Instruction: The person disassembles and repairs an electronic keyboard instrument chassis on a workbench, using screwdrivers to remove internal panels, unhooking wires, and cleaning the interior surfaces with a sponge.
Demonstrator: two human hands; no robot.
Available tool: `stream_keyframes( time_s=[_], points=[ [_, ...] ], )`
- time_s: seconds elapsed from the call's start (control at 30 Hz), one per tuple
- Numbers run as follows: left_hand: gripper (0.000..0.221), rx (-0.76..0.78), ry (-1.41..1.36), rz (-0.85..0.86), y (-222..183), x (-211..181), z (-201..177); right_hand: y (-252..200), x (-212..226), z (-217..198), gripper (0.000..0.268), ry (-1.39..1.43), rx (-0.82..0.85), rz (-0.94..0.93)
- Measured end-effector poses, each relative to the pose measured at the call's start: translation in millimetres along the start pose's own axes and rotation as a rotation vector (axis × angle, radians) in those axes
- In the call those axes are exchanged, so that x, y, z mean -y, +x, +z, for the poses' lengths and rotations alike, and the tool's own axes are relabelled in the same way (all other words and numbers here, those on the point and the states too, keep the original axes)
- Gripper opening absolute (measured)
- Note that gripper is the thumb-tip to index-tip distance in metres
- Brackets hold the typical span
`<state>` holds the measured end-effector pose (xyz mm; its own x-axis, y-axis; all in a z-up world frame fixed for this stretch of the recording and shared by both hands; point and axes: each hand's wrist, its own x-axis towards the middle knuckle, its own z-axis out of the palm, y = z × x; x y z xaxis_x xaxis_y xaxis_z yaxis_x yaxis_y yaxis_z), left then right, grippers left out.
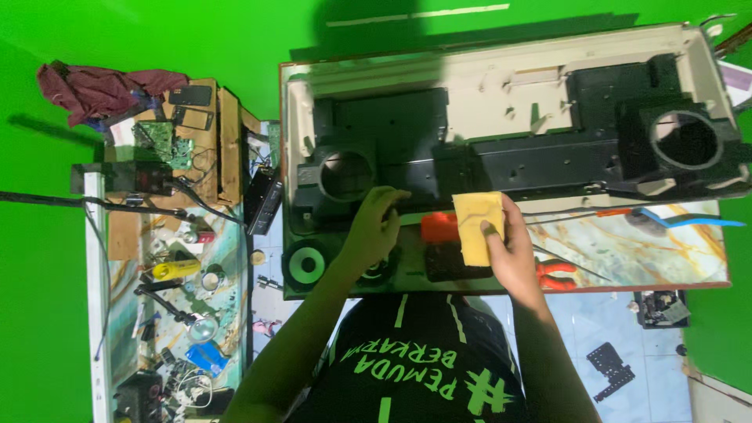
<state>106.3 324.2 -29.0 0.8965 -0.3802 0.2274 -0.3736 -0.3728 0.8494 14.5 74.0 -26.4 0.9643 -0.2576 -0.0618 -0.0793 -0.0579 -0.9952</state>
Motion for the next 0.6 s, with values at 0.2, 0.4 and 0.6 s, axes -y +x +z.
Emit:
stream_keyframes(
  time_s=[0.2,0.4,0.6],
  points=[
    [0.036,-0.057,0.387,-0.052,25,61,-32,26,16,50,0.073,-0.12,0.082,0.224],
    [0.066,0.02,0.663,-0.033,57,97,-34,64,0,82,0.072,-0.476,0.203,-0.009],
    [0.064,0.135,0.72,-0.086,63,99,-33,103,-34,116,0.06,-0.563,0.175,0.392]
  ],
)
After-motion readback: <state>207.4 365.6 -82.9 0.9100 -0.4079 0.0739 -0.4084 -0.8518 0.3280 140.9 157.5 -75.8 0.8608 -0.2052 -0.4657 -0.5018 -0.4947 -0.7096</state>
